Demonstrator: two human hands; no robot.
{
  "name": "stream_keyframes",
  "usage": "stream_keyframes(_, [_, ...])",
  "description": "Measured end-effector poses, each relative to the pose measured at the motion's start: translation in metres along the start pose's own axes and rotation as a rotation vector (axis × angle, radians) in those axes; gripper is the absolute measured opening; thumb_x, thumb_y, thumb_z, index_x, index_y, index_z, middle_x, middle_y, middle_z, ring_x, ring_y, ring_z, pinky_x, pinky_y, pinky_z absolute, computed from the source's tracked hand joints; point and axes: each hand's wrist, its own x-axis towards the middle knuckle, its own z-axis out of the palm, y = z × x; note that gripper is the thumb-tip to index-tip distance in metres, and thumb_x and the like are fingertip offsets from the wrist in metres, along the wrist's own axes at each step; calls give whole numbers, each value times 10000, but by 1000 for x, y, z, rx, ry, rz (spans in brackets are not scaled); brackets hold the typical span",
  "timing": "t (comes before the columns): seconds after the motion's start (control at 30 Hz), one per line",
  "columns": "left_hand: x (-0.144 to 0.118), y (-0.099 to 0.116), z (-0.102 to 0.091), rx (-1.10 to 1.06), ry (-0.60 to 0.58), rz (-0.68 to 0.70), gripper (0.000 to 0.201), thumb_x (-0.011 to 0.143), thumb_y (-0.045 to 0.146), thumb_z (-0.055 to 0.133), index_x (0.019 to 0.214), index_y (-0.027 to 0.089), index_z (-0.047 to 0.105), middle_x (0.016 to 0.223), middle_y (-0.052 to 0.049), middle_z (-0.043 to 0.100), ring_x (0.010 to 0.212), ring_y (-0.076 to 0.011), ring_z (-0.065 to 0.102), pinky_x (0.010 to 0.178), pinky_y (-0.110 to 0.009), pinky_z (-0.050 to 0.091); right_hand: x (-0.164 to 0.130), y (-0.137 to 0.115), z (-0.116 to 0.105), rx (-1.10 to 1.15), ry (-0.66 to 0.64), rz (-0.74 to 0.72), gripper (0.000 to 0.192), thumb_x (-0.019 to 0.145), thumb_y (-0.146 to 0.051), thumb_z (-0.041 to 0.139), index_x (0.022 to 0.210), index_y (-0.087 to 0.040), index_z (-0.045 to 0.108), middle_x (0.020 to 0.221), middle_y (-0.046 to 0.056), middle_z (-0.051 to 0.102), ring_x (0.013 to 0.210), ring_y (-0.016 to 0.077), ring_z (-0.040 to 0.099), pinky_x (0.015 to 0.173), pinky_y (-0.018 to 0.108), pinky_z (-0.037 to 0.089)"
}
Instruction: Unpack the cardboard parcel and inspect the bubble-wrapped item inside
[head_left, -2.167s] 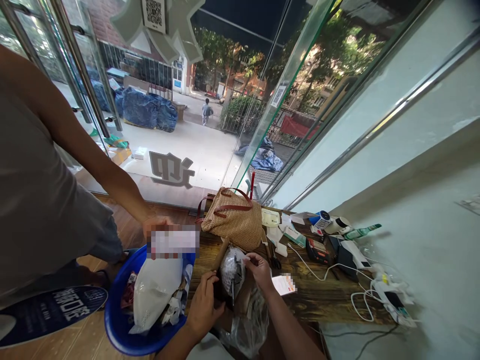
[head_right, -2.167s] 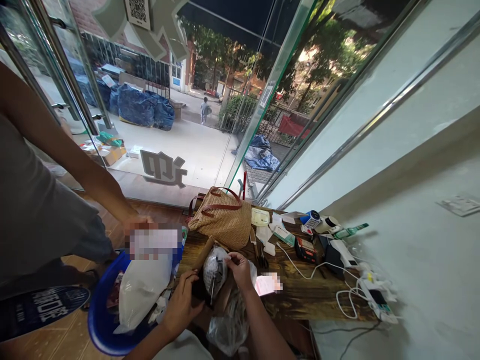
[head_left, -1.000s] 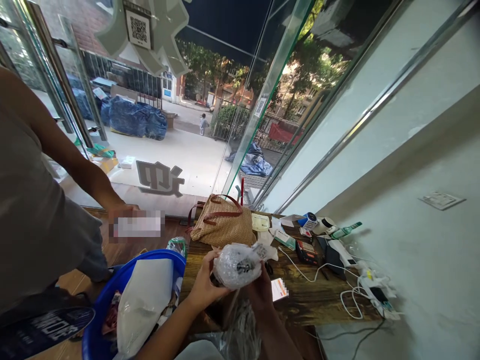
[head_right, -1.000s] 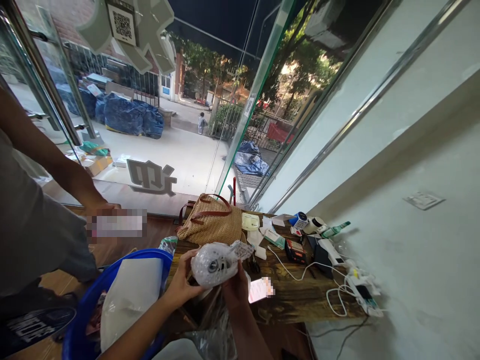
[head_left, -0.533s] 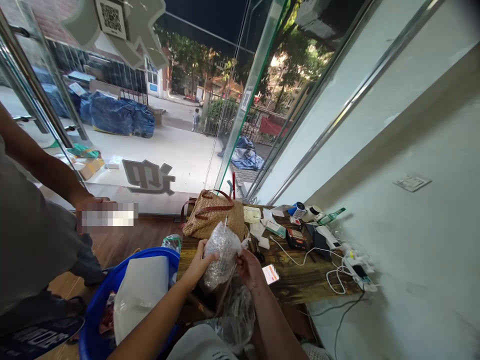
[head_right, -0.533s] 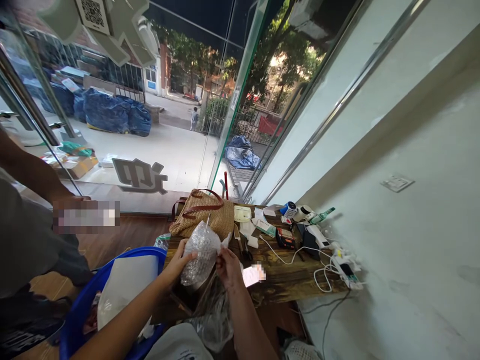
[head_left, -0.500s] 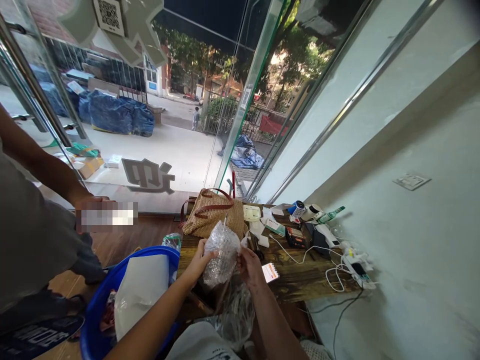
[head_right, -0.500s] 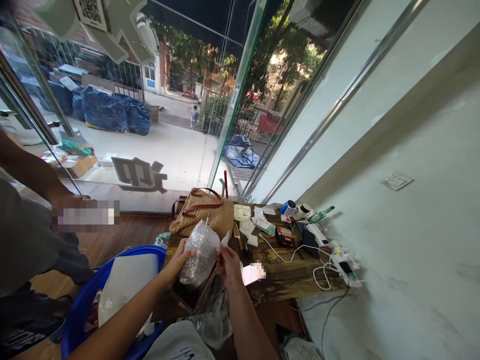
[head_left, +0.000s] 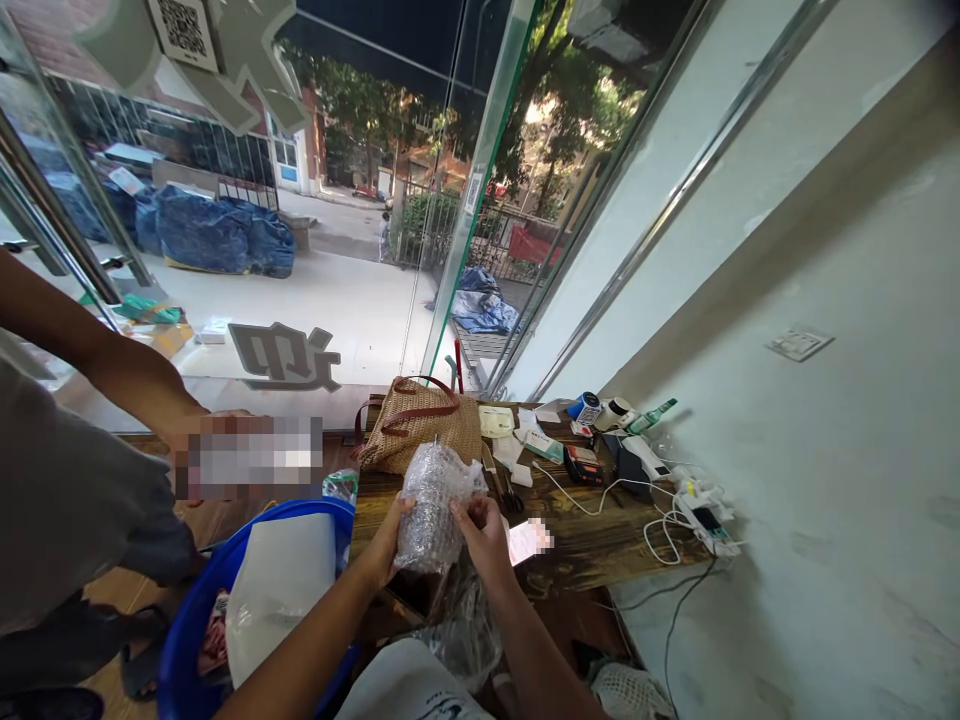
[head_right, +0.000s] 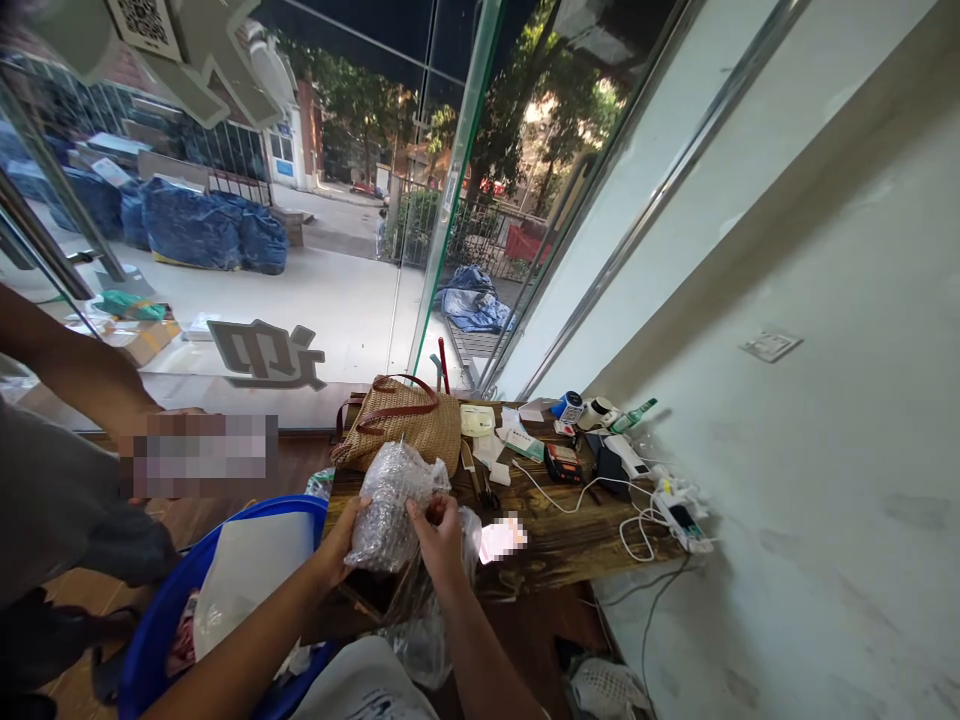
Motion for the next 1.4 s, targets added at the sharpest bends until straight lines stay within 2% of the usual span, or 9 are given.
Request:
stream_keyframes(0.1, [2,0,-2,109,43,165,747,573,592,702,1114,202,367,1027,-44,574,986,-210,582,881,-327,481,-1,0,1,107,-77,60,660,500,-662,752,865,-174,501,848,48,616,804,158,595,768,288,486])
stream_keyframes(0.27, [2,4,-9,667,-66,432,649,607,470,760,1036,182,366,1036,-27,482,991,-159,489,916,-281,415,4,6,5,176,-136,84,817,350,-475,880,1007,-191,485,1010,74,660,917,210,632,834,340,506])
stream_keyframes(0.4, [-12,12,-5,948,-150,487,562,766,452,660,1197,184,422,1210,-75,501,1118,-190,474,1016,-328,384,7,12,-1,437,-193,156,795,495,-473,835,1146,-169,494,940,66,672,799,206,643,765,357,517])
stream_keyframes(0.5, [-27,9,-3,1175,-6,480,522,812,356,589,1296,210,459,1293,-86,525,1197,-232,464,1079,-413,345,9,16,-8,599,-153,196,823,493,-450,832,1193,-170,503,920,41,677,774,182,641,728,310,525])
stream_keyframes(0.67, [-37,-37,-25,1628,359,321,299,684,77,567,943,194,661,1152,-61,624,1343,-353,364,1128,-680,66,11,27,-4,696,-20,266,798,450,-440,833,1143,-187,529,957,37,675,821,184,634,690,293,531])
stream_keyframes(0.73, [-34,-61,-42,1655,426,388,394,693,97,569,1063,205,652,1239,-59,599,1396,-368,297,1130,-700,48,11,30,4,705,-36,253,741,503,-453,812,1135,-190,528,951,34,670,829,178,632,697,293,534])
stream_keyframes(0.9, [-24,-94,-78,1457,413,674,600,787,249,538,1359,131,401,1416,-147,465,1380,-303,369,1137,-582,329,8,31,21,534,-189,153,821,488,-432,829,1198,-194,490,979,63,662,886,230,643,777,354,542])
stream_keyframes(1.2, [-32,-90,-89,1354,326,727,863,671,120,528,1452,239,179,1487,-102,367,1412,-250,339,1151,-515,372,26,59,19,147,-255,-28,858,491,-466,818,1214,-222,426,1141,90,602,993,249,603,944,427,486])
stream_keyframes(1.4, [-29,-79,-104,1346,180,712,977,620,64,536,1479,198,92,1526,-153,282,1435,-272,296,1182,-511,325,48,38,4,-132,-567,-251,910,413,-341,865,1173,-195,386,1209,89,553,1140,237,527,1033,380,420])
